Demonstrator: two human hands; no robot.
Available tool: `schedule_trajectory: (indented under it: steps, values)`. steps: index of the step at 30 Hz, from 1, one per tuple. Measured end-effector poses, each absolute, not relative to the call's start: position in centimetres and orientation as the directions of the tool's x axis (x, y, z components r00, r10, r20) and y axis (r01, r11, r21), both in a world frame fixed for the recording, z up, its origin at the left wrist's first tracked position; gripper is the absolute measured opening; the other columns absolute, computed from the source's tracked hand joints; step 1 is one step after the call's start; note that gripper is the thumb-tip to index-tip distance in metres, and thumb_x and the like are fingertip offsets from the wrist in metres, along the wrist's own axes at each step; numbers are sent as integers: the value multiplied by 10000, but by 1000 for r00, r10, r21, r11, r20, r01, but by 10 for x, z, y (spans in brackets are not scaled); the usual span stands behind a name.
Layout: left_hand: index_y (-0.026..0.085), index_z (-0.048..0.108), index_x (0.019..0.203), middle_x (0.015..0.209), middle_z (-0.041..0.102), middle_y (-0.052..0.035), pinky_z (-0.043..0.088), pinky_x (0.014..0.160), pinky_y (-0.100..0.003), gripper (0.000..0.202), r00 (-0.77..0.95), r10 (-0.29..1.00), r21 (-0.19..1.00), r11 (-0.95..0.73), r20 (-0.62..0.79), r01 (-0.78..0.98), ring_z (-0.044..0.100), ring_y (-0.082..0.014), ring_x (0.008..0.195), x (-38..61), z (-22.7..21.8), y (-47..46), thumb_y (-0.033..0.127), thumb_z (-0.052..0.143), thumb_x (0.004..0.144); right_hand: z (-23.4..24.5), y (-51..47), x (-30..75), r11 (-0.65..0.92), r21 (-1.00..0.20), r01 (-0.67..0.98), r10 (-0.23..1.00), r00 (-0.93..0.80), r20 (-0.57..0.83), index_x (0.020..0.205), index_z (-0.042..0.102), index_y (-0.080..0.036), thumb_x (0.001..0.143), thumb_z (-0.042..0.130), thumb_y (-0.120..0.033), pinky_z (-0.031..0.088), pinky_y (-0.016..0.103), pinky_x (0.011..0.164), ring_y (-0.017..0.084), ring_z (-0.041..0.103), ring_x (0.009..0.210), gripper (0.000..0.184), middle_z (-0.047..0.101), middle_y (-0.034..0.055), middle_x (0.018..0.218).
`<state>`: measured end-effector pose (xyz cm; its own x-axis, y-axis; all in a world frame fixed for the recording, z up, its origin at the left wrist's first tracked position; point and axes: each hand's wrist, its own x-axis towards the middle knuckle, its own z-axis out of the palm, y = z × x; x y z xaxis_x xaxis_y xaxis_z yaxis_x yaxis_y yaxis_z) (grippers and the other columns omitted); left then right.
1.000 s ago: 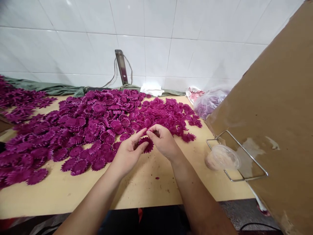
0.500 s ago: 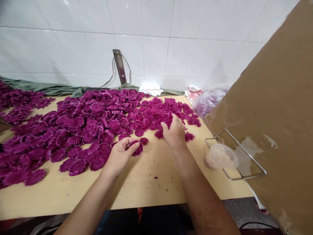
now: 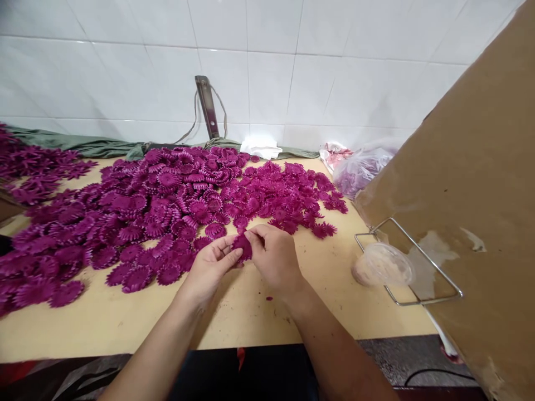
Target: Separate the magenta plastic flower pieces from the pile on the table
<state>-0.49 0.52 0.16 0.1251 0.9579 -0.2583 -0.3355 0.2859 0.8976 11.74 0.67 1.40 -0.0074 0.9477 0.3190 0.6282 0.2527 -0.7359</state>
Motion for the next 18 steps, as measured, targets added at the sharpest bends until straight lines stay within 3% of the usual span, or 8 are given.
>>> schedule_trajectory:
  steps: [5, 7, 8, 10, 12, 15, 18]
  values:
    - [133, 656, 711, 649, 664, -6, 446, 591, -224, 172, 33, 972, 927, 232, -232, -296, 567, -106, 602, -3, 1, 0, 173, 725, 559, 11, 38, 147, 117, -711, 694, 874, 268, 405, 714, 639, -177, 822, 454, -224, 460, 337, 615, 195, 582, 634, 219, 634, 59, 665]
    - [134, 638, 651, 581, 628, 14, 429, 564, -215, 149, 27, 972, 931, 233, -235, -282, 532, -89, 546, -4, -2, -1, 207, 731, 561, 11, 51, 161, 20, -676, 736, 854, 340, 395, 900, 654, -128, 770, 506, -180, 462, 408, 731, 252, 601, 784, 204, 647, 120, 821]
    - [136, 620, 615, 542, 600, 28, 414, 542, -207, 157, 20, 973, 935, 225, -229, -275, 505, -78, 514, -5, -4, -1, 226, 737, 559, 11, 54, 165, -4, -653, 757, 852, 345, 395, 1007, 634, -105, 733, 545, -158, 443, 447, 797, 286, 587, 890, 293, 635, 155, 929]
    - [143, 580, 566, 486, 545, 52, 381, 503, -196, 208, -4, 978, 943, 200, -209, -265, 454, -61, 465, -6, -8, 0, 267, 747, 557, 13, 51, 166, 31, -611, 791, 858, 292, 423, 1147, 576, -112, 695, 591, -141, 383, 501, 898, 326, 507, 1079, 453, 578, 184, 1114]
    - [150, 546, 546, 460, 515, 64, 361, 475, -192, 264, -21, 981, 950, 180, -192, -256, 429, -57, 438, -5, -11, 2, 315, 752, 555, 17, 37, 157, 141, -619, 773, 887, 178, 425, 1125, 595, -170, 740, 577, -187, 388, 497, 902, 301, 498, 1104, 386, 586, 147, 1137]
    - [153, 532, 545, 446, 503, 65, 350, 453, -186, 314, -8, 979, 938, 193, -204, -287, 424, -55, 422, -5, -13, 3, 388, 738, 570, 23, 9, 133, 262, -705, 660, 958, -91, 271, 943, 659, -209, 778, 574, -255, 474, 384, 763, 215, 603, 881, 191, 671, 69, 940]
    - [143, 611, 659, 531, 586, 28, 388, 477, -188, 290, 55, 962, 904, 272, -269, -329, 501, -77, 486, -6, -10, 2, 411, 707, 608, 24, -6, 115, 259, -713, 652, 966, -161, 204, 813, 664, -203, 736, 607, -169, 468, 318, 672, 179, 611, 749, 102, 687, 34, 811]
